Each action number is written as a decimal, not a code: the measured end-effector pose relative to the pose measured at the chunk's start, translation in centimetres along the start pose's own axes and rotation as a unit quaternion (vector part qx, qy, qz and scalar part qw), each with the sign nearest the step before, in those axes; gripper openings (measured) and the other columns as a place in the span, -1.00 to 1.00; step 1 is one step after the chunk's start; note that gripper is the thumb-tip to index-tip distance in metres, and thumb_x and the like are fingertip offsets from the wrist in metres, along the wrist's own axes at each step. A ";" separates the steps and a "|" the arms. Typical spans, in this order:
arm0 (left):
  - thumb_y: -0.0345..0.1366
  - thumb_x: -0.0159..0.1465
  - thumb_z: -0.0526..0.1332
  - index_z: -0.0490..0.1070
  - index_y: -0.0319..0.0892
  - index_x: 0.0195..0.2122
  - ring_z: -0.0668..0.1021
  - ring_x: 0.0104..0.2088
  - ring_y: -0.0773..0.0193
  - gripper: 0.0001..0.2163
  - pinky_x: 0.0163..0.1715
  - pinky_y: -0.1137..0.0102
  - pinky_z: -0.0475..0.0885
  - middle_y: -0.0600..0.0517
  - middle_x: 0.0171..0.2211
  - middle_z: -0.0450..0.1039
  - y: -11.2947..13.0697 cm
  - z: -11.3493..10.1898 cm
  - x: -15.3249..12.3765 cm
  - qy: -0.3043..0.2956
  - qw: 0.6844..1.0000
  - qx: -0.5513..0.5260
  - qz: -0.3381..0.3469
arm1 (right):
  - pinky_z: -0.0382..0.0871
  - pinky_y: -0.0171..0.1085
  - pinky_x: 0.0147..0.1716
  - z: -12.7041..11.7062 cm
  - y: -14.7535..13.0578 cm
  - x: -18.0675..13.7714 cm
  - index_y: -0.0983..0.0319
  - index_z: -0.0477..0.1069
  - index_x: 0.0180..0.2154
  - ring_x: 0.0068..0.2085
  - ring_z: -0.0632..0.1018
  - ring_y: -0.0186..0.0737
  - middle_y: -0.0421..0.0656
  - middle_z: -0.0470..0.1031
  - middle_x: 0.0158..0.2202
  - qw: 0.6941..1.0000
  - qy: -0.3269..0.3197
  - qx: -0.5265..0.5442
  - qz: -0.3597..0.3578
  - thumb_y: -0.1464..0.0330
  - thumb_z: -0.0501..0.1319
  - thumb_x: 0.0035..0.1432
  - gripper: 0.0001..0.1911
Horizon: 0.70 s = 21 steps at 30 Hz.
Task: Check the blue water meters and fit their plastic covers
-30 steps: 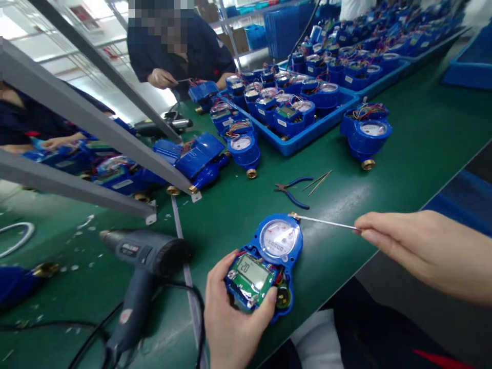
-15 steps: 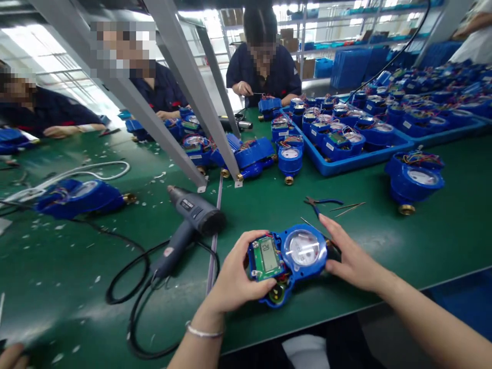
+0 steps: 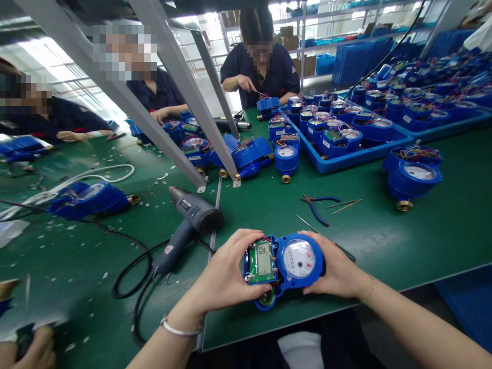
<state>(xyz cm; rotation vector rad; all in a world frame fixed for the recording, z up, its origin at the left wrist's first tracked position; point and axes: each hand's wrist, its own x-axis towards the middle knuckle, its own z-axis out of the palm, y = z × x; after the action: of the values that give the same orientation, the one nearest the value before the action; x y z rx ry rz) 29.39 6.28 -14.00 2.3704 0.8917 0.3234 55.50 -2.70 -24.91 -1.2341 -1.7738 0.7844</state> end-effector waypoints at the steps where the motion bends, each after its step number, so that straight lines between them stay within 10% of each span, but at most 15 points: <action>1: -0.14 0.00 0.45 0.22 -0.07 0.13 0.44 0.06 0.11 -0.32 0.10 0.24 0.37 -0.04 0.07 0.32 -0.1 -0.4 0.3 -0.014 1.000 0.000 0.006 | 0.25 0.06 0.19 0.2 0.0 0.0 0.15 0.01 0.26 0.20 0.37 0.09 0.04 0.30 0.20 1.000 0.005 0.004 -0.002 -0.09 0.45 -0.14 0.08; 21: -0.11 0.03 0.43 0.22 -0.06 0.12 0.44 0.05 0.01 -0.35 0.07 0.16 0.39 -0.09 0.06 0.31 0.1 -1.1 0.9 -0.023 1.000 -0.002 -0.008 | 0.37 0.02 0.10 1.3 -1.0 -0.1 0.25 0.04 0.24 0.14 0.44 0.09 0.10 0.35 0.14 0.998 0.055 -0.004 -0.019 -0.15 0.37 -0.06 0.03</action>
<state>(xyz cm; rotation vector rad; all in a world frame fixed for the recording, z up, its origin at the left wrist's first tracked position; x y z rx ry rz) 29.65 7.31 -13.06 2.3558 0.8859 0.2625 53.92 -3.20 -24.73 -1.2232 -1.7084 0.6757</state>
